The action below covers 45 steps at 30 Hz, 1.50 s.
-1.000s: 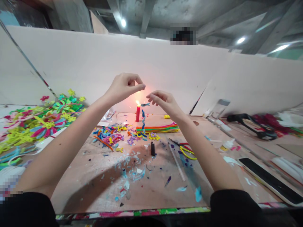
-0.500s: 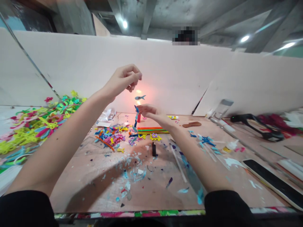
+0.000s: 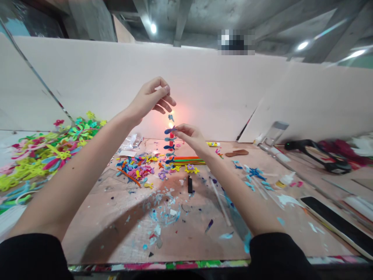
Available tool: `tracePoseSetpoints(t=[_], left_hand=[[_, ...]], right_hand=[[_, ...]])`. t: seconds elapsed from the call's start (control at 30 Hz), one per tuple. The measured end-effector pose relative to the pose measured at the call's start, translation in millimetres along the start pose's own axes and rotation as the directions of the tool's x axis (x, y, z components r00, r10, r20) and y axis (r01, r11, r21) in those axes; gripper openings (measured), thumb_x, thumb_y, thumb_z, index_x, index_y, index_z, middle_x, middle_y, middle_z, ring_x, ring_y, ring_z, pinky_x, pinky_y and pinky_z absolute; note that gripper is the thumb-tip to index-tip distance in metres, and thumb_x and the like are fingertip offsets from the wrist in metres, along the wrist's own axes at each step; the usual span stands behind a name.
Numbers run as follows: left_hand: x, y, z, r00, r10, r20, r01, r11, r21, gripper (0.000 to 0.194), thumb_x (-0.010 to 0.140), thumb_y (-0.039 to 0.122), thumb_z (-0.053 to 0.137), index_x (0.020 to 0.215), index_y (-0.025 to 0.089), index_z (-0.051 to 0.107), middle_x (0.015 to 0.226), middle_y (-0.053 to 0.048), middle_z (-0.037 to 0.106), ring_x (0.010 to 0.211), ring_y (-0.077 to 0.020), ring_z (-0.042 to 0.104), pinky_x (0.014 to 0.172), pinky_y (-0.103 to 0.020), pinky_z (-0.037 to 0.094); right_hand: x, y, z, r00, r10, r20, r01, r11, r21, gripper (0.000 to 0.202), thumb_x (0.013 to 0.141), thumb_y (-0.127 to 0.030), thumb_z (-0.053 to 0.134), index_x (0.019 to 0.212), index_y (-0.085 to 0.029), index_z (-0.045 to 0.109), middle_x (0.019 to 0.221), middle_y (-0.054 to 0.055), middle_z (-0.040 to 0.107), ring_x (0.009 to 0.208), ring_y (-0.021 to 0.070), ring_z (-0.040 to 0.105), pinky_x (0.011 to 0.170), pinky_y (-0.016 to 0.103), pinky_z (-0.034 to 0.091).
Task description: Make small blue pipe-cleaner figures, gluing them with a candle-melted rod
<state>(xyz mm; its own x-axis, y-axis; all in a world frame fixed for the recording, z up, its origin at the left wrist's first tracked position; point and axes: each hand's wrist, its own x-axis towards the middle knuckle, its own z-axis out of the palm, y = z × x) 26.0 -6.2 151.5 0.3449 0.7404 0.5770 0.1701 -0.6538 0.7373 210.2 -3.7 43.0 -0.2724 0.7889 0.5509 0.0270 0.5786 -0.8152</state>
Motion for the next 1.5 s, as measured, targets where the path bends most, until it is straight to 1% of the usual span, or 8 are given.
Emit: tracePoseSetpoints(t=[0.1, 0.2, 0.4, 0.7, 0.93, 1.17, 1.37, 1.5], left_hand=[[1, -4, -0.2, 1.0, -0.025, -0.009, 0.025, 1.0, 0.01, 0.022, 0.093, 0.038, 0.054, 0.101, 0.018, 0.056, 0.088, -0.007, 0.074, 0.07, -0.0145, 0.071, 0.061, -0.025, 0.05], [2, -7, 0.2, 0.999, -0.041, -0.017, 0.041, 0.999, 0.0, 0.02, 0.093, 0.034, 0.053, 0.104, 0.017, 0.057, 0.086, -0.007, 0.073, 0.067, -0.014, 0.07, 0.061, -0.026, 0.05], [2, -6, 2.1, 1.0, -0.026, -0.009, 0.026, 0.999, -0.033, 0.012, 0.093, 0.027, 0.052, 0.096, 0.016, 0.056, 0.078, -0.006, 0.073, 0.059, -0.012, 0.069, 0.053, -0.022, 0.047], [2, -5, 4.0, 1.0, 0.03, 0.001, -0.03, 0.999, 0.017, 0.012, 0.092, 0.026, 0.054, 0.092, 0.015, 0.057, 0.075, -0.007, 0.073, 0.057, -0.0122, 0.069, 0.049, -0.021, 0.045], [3, -2, 5.1, 0.998, 0.054, -0.016, -0.053, 0.998, 0.033, 0.011, 0.091, 0.027, 0.055, 0.088, 0.016, 0.055, 0.073, -0.006, 0.071, 0.055, -0.0114, 0.067, 0.046, -0.02, 0.043], [4, 2, 6.4, 0.998, 0.056, -0.037, -0.055, 0.998, 0.038, 0.011, 0.091, 0.027, 0.056, 0.086, 0.017, 0.054, 0.074, -0.006, 0.071, 0.055, -0.0115, 0.067, 0.047, -0.02, 0.043], [5, 2, 6.1, 0.998, 0.052, -0.043, -0.05, 0.998, 0.039, 0.011, 0.091, 0.027, 0.055, 0.086, 0.017, 0.055, 0.074, -0.006, 0.071, 0.054, -0.0109, 0.067, 0.048, -0.02, 0.043], [4, 2, 6.5, 0.997, 0.057, -0.042, -0.056, 0.998, 0.017, 0.011, 0.091, 0.026, 0.055, 0.083, 0.017, 0.053, 0.072, -0.005, 0.07, 0.053, -0.0111, 0.066, 0.046, -0.02, 0.042]], right_hand=[[-1, -2, -2, 1.0, 0.008, -0.019, -0.009, 0.999, -0.038, 0.024, 0.078, -0.047, 0.071, 0.083, -0.023, 0.068, 0.087, 0.001, 0.069, 0.085, 0.0153, 0.06, 0.085, 0.034, 0.048], [-3, -4, -2, 0.999, 0.018, -0.047, -0.021, 0.998, -0.053, 0.025, 0.077, -0.046, 0.071, 0.079, -0.022, 0.066, 0.082, 0.001, 0.066, 0.08, 0.0145, 0.057, 0.079, 0.033, 0.046], [-4, -11, 2, 0.992, -0.001, -0.126, -0.005, 0.999, -0.047, 0.022, 0.075, -0.041, 0.072, 0.071, -0.021, 0.061, 0.076, 0.0, 0.063, 0.075, 0.0132, 0.053, 0.073, 0.03, 0.044], [-4, -11, 5, 0.987, -0.017, -0.157, 0.018, 1.0, 0.011, 0.018, 0.074, -0.033, 0.073, 0.067, -0.02, 0.062, 0.071, -0.001, 0.062, 0.07, 0.0114, 0.052, 0.068, 0.029, 0.041], [-9, -4, 8, 0.994, 0.029, -0.105, -0.024, 0.999, 0.047, 0.019, 0.075, -0.038, 0.073, 0.077, -0.02, 0.068, 0.079, 0.001, 0.068, 0.076, 0.0132, 0.06, 0.074, 0.031, 0.045], [-17, 3, 4, 0.998, 0.064, -0.001, -0.064, 0.998, -0.017, 0.023, 0.082, -0.045, 0.066, 0.088, -0.023, 0.073, 0.095, 0.004, 0.073, 0.092, 0.0179, 0.064, 0.082, 0.034, 0.048], [-22, 11, 4, 0.998, 0.059, -0.013, -0.059, 0.998, -0.036, 0.025, 0.076, -0.045, 0.071, 0.085, -0.023, 0.069, 0.088, 0.002, 0.07, 0.081, 0.0155, 0.062, 0.076, 0.033, 0.05], [-22, 9, 6, 0.998, 0.036, -0.057, -0.039, 0.998, -0.05, 0.022, 0.077, -0.044, 0.069, 0.079, -0.023, 0.068, 0.084, 0.002, 0.069, 0.078, 0.0148, 0.06, 0.071, 0.032, 0.048]])
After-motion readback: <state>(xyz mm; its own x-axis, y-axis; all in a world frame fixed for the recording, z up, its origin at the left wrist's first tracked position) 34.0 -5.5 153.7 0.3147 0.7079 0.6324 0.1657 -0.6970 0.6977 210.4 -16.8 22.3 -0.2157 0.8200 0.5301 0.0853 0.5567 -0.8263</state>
